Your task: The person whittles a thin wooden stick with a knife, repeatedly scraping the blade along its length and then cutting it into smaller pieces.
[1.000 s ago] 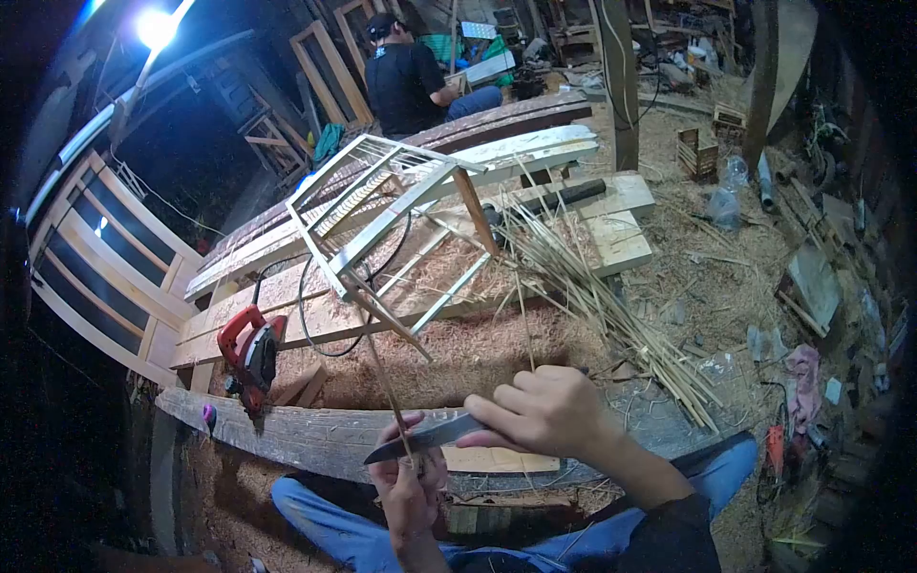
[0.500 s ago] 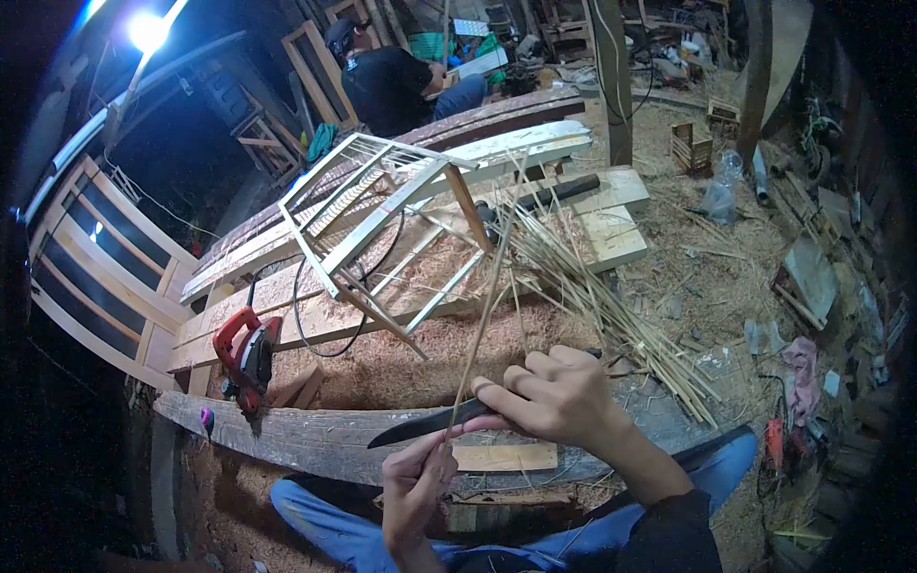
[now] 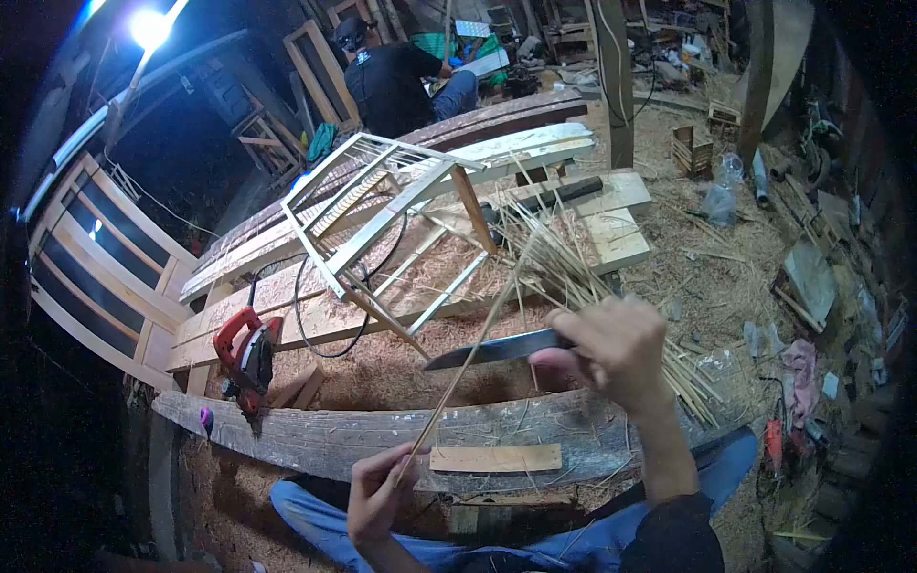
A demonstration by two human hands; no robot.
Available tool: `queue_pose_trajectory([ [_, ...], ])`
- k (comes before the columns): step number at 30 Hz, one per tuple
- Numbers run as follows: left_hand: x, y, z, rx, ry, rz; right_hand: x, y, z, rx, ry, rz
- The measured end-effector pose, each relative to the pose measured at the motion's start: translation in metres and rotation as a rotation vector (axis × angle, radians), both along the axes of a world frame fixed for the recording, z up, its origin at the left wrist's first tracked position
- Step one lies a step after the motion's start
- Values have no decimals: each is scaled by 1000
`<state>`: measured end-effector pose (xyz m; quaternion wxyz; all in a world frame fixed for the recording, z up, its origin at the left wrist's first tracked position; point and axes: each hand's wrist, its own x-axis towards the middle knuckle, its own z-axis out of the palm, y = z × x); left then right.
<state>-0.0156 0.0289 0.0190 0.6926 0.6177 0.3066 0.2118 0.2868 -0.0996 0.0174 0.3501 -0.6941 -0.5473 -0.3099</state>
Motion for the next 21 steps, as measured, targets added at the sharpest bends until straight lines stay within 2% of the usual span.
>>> queue_pose_trajectory([
  [5,-6,13,-21,28,24,-72,-5,5,2,-15,-54,-25],
  [10,10,4,-22,85,23,-98,-17,11,-4,-11,-51,76],
  [12,17,-1,-24,-44,-84,-77,-21,12,-4,-31,-48,107],
  [15,30,-8,-18,-62,-143,9,-28,13,-1,-73,-55,149],
  [21,35,-9,-12,-75,-90,41,-32,13,0,-61,-44,164],
])
